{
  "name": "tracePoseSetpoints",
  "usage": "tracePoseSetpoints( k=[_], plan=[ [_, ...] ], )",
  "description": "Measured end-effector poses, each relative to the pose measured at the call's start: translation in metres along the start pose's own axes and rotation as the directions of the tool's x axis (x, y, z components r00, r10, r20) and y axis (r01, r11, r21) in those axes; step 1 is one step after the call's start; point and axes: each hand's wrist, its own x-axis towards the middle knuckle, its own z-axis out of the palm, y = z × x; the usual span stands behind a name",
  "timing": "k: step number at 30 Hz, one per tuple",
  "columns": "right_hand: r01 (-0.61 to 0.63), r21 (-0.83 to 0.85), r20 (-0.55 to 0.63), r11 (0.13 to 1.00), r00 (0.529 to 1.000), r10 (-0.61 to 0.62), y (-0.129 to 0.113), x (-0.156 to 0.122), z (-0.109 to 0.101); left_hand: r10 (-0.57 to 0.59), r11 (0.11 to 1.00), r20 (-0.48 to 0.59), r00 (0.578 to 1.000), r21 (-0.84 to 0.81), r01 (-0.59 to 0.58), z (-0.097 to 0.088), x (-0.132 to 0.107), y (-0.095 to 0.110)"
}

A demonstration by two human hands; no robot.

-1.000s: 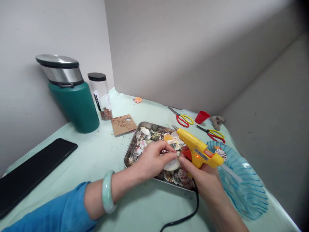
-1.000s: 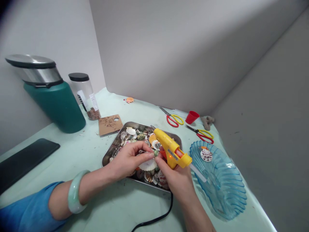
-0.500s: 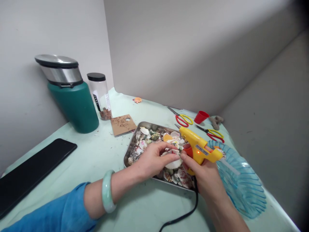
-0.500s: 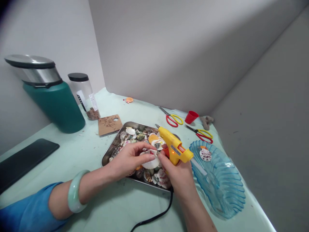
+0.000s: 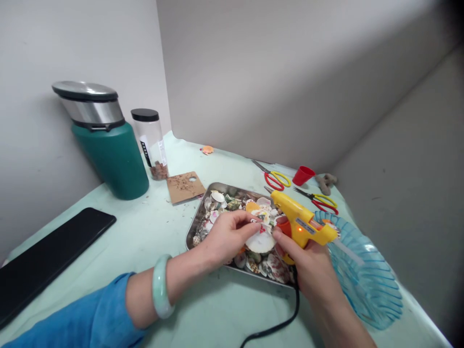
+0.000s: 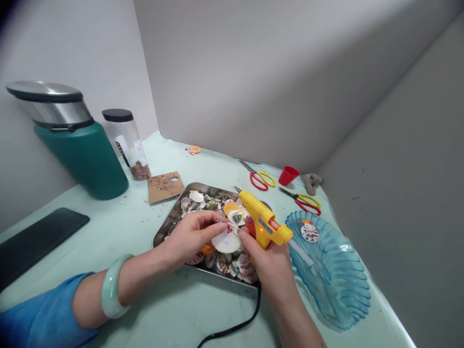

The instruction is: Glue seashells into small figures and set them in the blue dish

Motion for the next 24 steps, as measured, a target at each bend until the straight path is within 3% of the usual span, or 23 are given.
tracePoseSetpoints(
  k=[12, 17, 24],
  plan=[
    [-0.008, 0.012, 0.004, 1.000, 1.000, 0.008, -0.0004, -0.0014, 0.0011, 0.026, 0.999, 0.002, 1.000, 0.027, -0.026, -0.0008, -0.0001, -0.0024],
    [-0.035, 0.053, -0.019, 0.998, 0.999, 0.036, -0.0037, 0.0014, 0.0019, -0.002, 0.999, 0.033, 0.999, -0.041, 0.004, 0.0007, -0.0002, -0.0011],
    [-0.010, 0.008, -0.005, 1.000, 1.000, 0.010, -0.0049, -0.0005, 0.0043, -0.002, 0.991, -0.057, 0.998, -0.136, -0.005, 0.0022, -0.0005, 0.0027]
  ],
)
